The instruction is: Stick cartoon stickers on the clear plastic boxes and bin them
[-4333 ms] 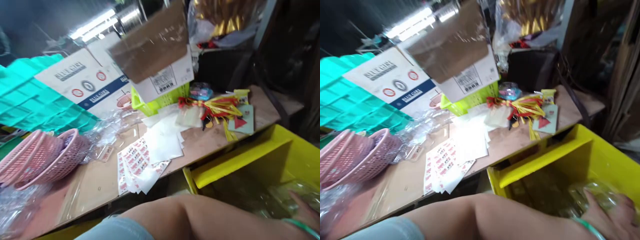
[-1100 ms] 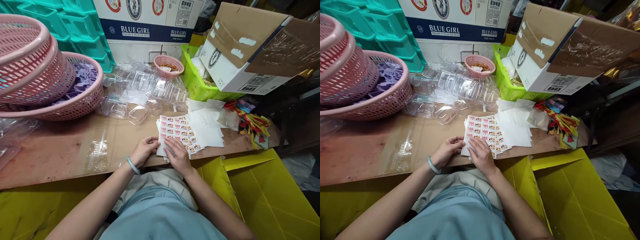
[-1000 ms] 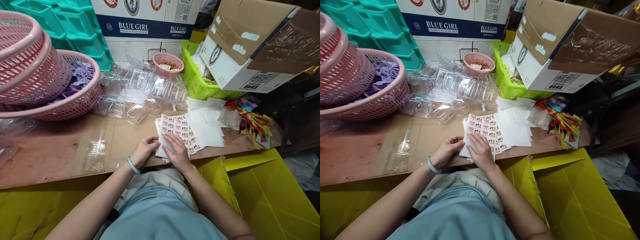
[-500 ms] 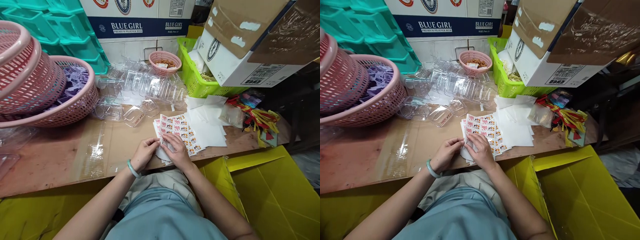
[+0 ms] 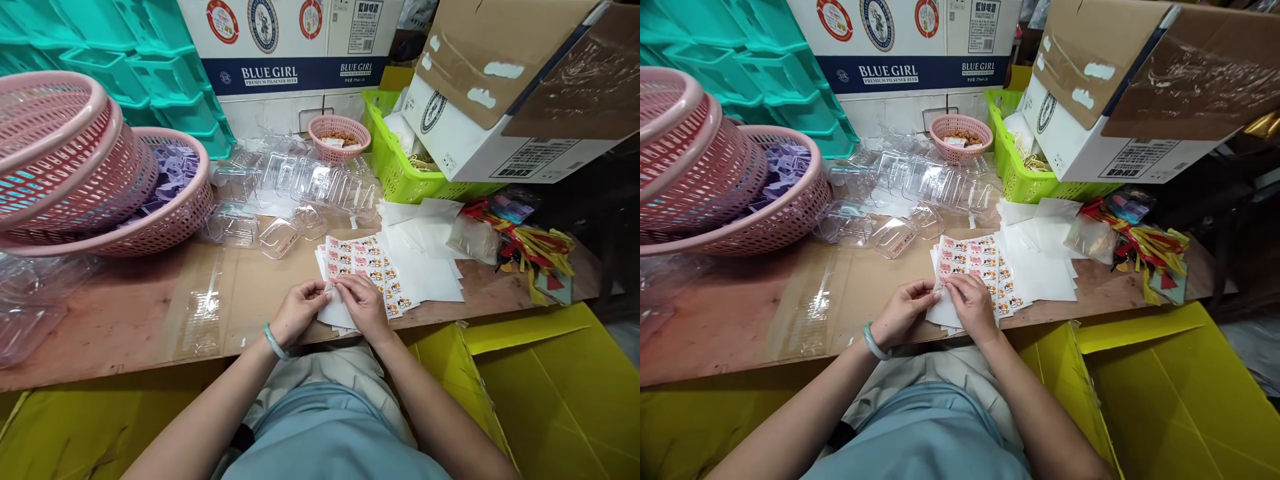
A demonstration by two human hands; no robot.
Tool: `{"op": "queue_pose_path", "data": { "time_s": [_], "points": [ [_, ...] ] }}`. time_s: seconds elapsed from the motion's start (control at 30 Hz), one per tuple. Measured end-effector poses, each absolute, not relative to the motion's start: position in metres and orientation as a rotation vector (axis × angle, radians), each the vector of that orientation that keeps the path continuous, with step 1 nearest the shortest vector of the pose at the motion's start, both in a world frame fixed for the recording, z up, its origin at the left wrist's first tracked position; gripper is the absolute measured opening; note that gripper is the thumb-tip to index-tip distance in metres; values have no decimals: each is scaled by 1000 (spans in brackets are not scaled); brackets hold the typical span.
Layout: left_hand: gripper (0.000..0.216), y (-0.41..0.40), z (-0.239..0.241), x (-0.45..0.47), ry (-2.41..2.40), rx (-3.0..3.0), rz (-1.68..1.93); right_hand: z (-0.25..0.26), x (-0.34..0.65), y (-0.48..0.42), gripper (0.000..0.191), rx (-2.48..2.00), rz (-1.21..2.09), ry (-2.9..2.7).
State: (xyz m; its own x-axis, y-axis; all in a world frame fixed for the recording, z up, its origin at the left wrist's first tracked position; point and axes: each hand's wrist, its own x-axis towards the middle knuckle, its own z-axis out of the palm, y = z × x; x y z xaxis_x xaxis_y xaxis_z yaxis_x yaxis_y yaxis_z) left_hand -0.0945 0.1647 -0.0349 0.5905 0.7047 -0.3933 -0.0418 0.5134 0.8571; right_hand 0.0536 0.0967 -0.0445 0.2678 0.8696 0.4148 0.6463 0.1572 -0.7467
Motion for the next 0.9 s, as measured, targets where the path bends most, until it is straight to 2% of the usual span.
{"op": "queue_pose_path", "data": {
  "time_s": [0.1, 0.27, 0.5, 0.9],
  "points": [
    [32, 164, -33, -97, 840, 938, 486, -45, 58, 95, 16, -1567, 260, -1489],
    [26, 165, -30, -98, 863, 969, 450, -42, 60, 93, 28, -1540, 337, -1624],
    [24, 166, -34, -98, 789, 936, 444, -42, 55, 94, 13, -1537, 308, -1553],
    [32, 162, -39, -93, 817, 979, 435, -42, 55, 95, 16, -1557, 471, -1218]
  ]
}}
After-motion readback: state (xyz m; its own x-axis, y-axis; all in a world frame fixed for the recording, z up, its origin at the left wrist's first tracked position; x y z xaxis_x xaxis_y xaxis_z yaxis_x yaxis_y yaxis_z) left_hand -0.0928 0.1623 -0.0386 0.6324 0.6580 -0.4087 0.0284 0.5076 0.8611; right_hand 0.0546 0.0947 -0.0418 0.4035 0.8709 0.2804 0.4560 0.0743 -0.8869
